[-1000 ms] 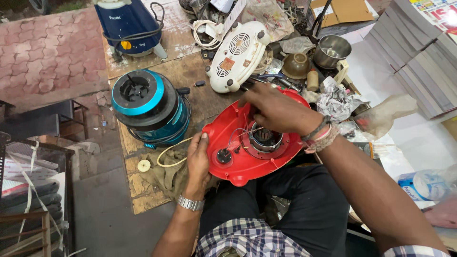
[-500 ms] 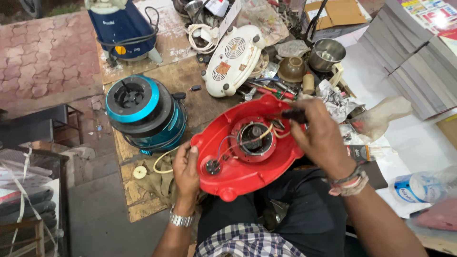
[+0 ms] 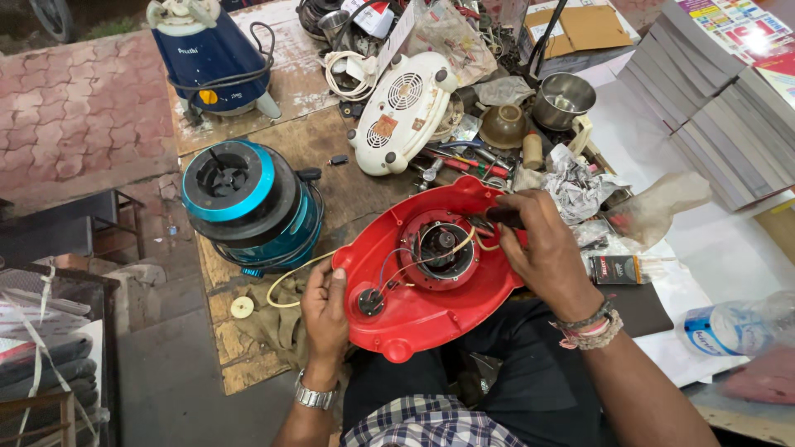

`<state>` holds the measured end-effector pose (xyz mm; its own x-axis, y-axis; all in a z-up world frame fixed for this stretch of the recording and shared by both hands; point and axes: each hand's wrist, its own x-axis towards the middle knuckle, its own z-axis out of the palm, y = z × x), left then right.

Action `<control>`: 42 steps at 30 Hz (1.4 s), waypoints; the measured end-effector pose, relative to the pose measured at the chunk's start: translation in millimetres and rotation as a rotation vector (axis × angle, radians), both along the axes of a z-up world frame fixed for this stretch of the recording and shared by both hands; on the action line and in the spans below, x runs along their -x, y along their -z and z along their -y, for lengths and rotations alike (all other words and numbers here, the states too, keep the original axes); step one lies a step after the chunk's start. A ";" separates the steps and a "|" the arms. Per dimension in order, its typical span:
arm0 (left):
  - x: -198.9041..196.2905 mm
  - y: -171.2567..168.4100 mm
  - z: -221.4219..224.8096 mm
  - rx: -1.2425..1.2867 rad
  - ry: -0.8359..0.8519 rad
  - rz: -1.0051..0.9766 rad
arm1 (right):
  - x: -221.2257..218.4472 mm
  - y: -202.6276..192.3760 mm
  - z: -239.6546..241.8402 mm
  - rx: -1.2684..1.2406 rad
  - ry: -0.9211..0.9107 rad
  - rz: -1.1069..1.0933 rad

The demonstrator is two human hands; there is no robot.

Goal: The person disassembles a white appliance base, then works on a red appliance base, using a screwdriver to remove screws and separate the motor assembly. The person handles the motor and casing parts, placing them on the workbench.

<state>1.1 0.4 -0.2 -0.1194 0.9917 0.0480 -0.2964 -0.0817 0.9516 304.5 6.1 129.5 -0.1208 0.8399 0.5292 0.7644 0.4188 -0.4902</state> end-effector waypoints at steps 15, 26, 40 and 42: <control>-4.2 -8.2 4.3 -0.033 0.020 0.020 | 6.3 -2.0 -6.3 0.031 -0.017 0.024; 12.5 12.6 -39.7 0.068 -0.005 0.064 | 11.6 19.3 -101.7 -0.111 -0.175 0.005; 20.3 31.5 -51.5 0.158 0.026 0.079 | 46.8 79.0 -155.0 0.206 -0.145 -1.100; 19.5 29.4 -53.8 0.162 0.033 0.060 | 37.2 79.9 -155.8 0.250 -0.177 -1.042</control>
<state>-18.5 54.3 -29.5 -0.0846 0.9893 -0.1191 -0.3533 0.0820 0.9319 267.3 161.9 49.6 0.1592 0.9529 0.2583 -0.1385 0.2806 -0.9498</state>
